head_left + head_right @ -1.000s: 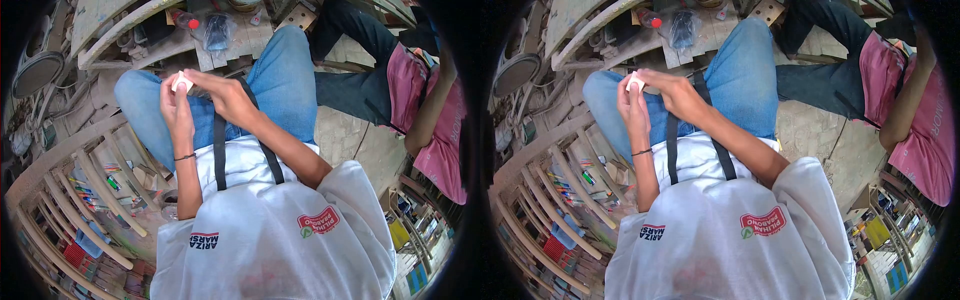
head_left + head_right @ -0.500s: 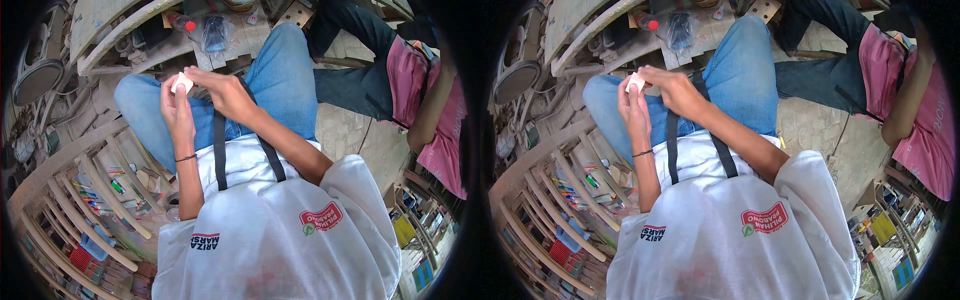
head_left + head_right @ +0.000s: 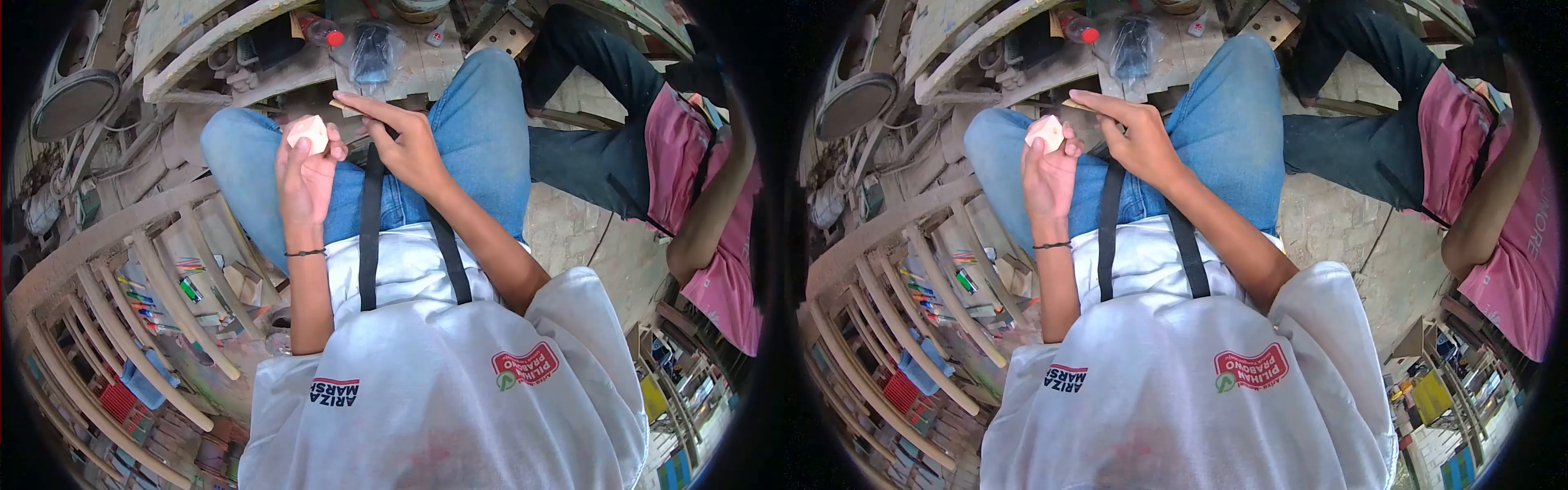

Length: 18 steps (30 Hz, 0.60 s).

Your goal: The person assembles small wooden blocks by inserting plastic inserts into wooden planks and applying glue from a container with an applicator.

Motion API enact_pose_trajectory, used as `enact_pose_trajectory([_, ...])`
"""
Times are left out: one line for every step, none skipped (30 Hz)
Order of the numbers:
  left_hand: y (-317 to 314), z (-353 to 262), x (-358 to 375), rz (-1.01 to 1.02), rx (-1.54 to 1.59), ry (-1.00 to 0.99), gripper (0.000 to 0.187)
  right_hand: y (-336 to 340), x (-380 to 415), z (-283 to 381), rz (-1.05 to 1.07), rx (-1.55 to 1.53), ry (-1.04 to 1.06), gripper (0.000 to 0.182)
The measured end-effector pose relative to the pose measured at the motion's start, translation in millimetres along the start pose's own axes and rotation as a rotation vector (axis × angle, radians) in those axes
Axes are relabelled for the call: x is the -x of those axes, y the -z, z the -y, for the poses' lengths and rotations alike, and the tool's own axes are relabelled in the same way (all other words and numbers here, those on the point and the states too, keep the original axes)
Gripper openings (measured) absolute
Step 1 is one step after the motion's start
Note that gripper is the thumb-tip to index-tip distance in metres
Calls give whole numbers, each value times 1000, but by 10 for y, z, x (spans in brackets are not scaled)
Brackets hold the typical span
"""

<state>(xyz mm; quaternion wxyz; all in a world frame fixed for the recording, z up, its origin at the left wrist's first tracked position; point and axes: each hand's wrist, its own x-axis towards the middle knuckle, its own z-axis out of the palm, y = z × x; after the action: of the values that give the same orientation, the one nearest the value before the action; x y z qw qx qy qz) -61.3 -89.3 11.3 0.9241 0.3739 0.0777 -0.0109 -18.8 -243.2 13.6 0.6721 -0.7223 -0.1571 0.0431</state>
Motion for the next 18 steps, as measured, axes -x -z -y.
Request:
enact_pose_trajectory([6, 6, -1, -21, -8, 2, 29, -32, -9, 9, -8, 48, 61, 40])
enact_pose_trajectory([11, 9, -7, -39, -15, 5, 29, -62, -21, 7, -6, 44, 63, 40])
enact_pose_trajectory([5, 8, -11, -40, -17, 6, 29, -89, -24, -2, -11, 72, 130, 41])
enact_pose_trajectory([-3, 12, -11, -26, -35, -2, 28, -110, -20, -12, -17, 101, 194, 42])
enact_pose_trajectory([-14, 21, -7, -11, -51, -9, 28, -126, -18, -27, -18, 102, 191, 42])
enact_pose_trajectory([-27, 24, -1, -11, -50, -6, 28, -142, -23, -34, -9, 132, 229, 42])
enact_pose_trajectory([-40, 19, 2, -20, -87, -21, 27, -150, -26, -35, 0, 162, 267, 43])
enact_pose_trajectory([-47, 16, 1, -28, -126, -37, 26, -150, -2, -20, -1, 162, 267, 43])
enact_pose_trajectory([-47, 25, 1, -28, -126, -38, 26, -147, 28, 41, 6, 155, 307, 44])
enact_pose_trajectory([-41, 39, 1, -60, -186, -52, 30, -148, 41, 75, 13, 146, 346, 45])
enact_pose_trajectory([-36, 50, 3, -94, -246, -65, 34, -156, 30, 70, 15, 145, 344, 45])
enact_pose_trajectory([-22, 52, 7, -100, -244, -64, 34, -164, 19, 55, 10, 152, 323, 46])
enact_pose_trajectory([-6, 47, 2, -62, -244, -65, 34, -162, 19, 45, 3, 160, 303, 46])
enact_pose_trajectory([1, 47, -7, -21, -245, -65, 35, -151, 33, 46, 2, 161, 302, 46])
enact_pose_trajectory([-31, 45, 0, -18, -245, -63, 35, -144, 51, 58, -2, 160, 298, 47])
enact_pose_trajectory([-75, 39, 8, -71, -221, -73, 30, -141, 53, 74, -9, 158, 297, 47])
enact_pose_trajectory([-100, 35, 3, -126, -196, -86, 26, -137, 41, 90, -10, 158, 301, 47])
enact_pose_trajectory([-78, 39, -4, -130, -196, -86, 26, -131, 42, 128, 3, 160, 310, 47])
